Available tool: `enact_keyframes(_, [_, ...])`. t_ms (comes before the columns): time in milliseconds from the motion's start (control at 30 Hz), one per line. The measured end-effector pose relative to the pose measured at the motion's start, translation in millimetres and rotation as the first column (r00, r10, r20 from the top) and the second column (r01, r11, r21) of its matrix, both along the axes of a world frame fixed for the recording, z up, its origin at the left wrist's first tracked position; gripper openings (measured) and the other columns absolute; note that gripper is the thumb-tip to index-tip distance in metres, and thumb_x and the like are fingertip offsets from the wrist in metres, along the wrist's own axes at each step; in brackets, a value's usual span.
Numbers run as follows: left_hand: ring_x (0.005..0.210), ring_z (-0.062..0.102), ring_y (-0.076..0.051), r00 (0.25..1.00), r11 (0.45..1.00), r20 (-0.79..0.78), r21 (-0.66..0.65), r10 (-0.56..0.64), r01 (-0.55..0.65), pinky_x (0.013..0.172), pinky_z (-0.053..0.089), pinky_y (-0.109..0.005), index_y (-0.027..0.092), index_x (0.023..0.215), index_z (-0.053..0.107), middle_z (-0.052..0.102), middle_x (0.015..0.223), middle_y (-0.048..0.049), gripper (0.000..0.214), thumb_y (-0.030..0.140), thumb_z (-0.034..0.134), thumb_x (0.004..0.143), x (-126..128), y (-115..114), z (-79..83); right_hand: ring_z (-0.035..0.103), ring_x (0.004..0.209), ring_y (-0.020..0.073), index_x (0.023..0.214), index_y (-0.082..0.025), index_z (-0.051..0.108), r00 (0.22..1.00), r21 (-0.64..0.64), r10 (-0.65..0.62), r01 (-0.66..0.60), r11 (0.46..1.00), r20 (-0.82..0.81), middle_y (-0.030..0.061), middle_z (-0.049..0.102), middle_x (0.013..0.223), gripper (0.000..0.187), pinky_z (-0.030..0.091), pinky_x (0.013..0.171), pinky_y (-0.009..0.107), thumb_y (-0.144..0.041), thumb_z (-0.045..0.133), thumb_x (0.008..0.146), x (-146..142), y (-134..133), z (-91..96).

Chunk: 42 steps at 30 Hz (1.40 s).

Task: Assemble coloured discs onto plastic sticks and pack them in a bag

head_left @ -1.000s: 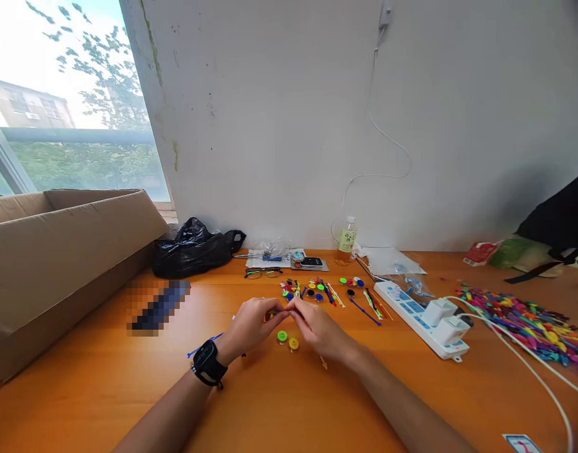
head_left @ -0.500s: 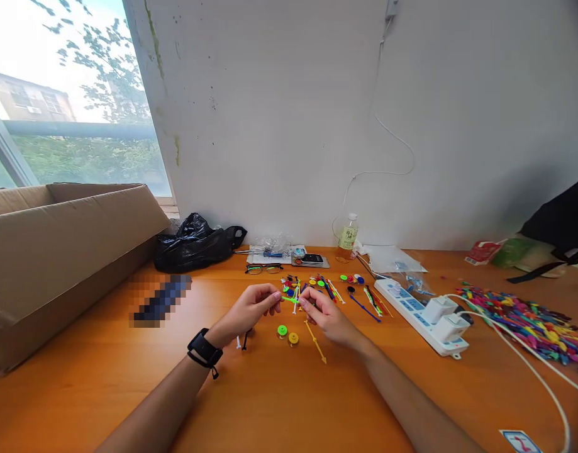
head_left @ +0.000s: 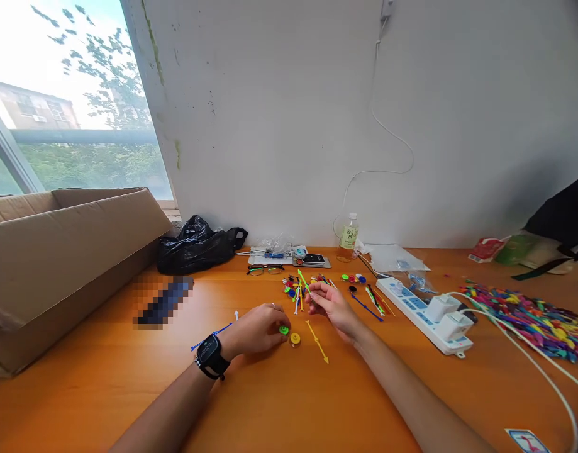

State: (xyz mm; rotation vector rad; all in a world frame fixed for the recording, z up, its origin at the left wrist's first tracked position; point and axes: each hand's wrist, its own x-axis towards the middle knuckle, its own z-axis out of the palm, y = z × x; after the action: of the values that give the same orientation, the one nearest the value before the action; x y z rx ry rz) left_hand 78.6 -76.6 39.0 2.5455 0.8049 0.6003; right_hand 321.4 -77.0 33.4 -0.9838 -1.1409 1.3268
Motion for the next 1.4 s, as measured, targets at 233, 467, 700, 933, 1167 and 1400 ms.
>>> enact_keyframes(233, [0.062,0.055,-0.011,0.947,0.966,0.235,-0.192,0.218,-0.175,0.057,0.042,-0.021,0.018,0.083,0.066,0.064,0.073,0.0016,0.011,0.024,0.074,0.081,6,7,1.1,0.022,0.051,0.0074,0.087,-0.023,0.048,0.962,-0.145,0.103,-0.143,0.979,-0.252,-0.0093,0.036,0.066,0.038,0.022,0.048,0.021,-0.045,0.078,0.082,-7,-10,10.7])
enact_keyframes(467, [0.072,0.067,-0.015,0.832,0.889,0.443,-0.44,0.335,-0.123,0.065,0.054,-0.025,0.014,0.088,0.07,0.072,0.081,-0.0038,0.032,0.039,0.086,0.076,10,7,10.4,0.018,0.055,0.0103,0.087,-0.022,0.052,0.91,-0.071,0.26,-0.298,0.952,-0.323,-0.008,0.024,0.066,0.034,0.022,0.051,0.024,-0.049,0.073,0.091,-6,-17,23.6])
enact_keyframes(700, [0.088,0.074,-0.021,0.795,0.855,0.498,-0.516,0.347,-0.05,0.082,0.06,-0.031,0.013,0.099,0.077,0.079,0.1,-0.0105,0.033,0.036,0.087,0.078,9,6,14.5,0.026,0.056,0.0101,0.091,-0.02,0.061,0.907,-0.085,0.201,-0.248,0.965,-0.371,-0.0062,0.031,0.069,0.026,0.027,0.053,0.024,-0.038,0.078,0.085,-7,-14,17.0])
enact_keyframes(933, [0.079,0.075,-0.02,0.758,0.805,0.502,-0.591,0.416,-0.051,0.072,0.062,-0.03,0.013,0.101,0.077,0.079,0.098,-0.0098,0.035,0.033,0.089,0.075,13,4,11.0,0.043,0.062,0.0097,0.095,-0.022,0.066,0.955,0.0,0.192,-0.197,0.98,-0.228,-0.004,0.053,0.075,0.035,0.036,0.058,0.024,-0.04,0.09,0.077,-11,-14,5.9])
enact_keyframes(1167, [0.081,0.077,-0.023,0.727,0.822,0.568,-0.569,0.385,0.01,0.074,0.063,-0.031,0.012,0.098,0.079,0.081,0.095,-0.0109,0.038,0.037,0.092,0.073,18,8,-3.5,0.058,0.07,0.0141,0.087,-0.019,0.076,0.987,0.147,0.135,-0.147,0.978,0.091,0.001,0.068,0.08,0.039,0.046,0.068,0.029,-0.051,0.092,0.071,-18,-6,-6.9])
enact_keyframes(1400, [0.082,0.078,-0.025,0.705,0.874,0.613,-0.486,0.357,-0.019,0.073,0.065,-0.031,0.011,0.095,0.082,0.083,0.092,-0.0118,0.033,0.036,0.091,0.074,22,5,0.4,0.059,0.068,0.0138,0.086,-0.019,0.076,0.98,0.249,0.043,-0.092,0.964,0.194,0.0013,0.07,0.078,0.038,0.046,0.065,0.029,-0.053,0.089,0.074,-18,-5,-8.3])
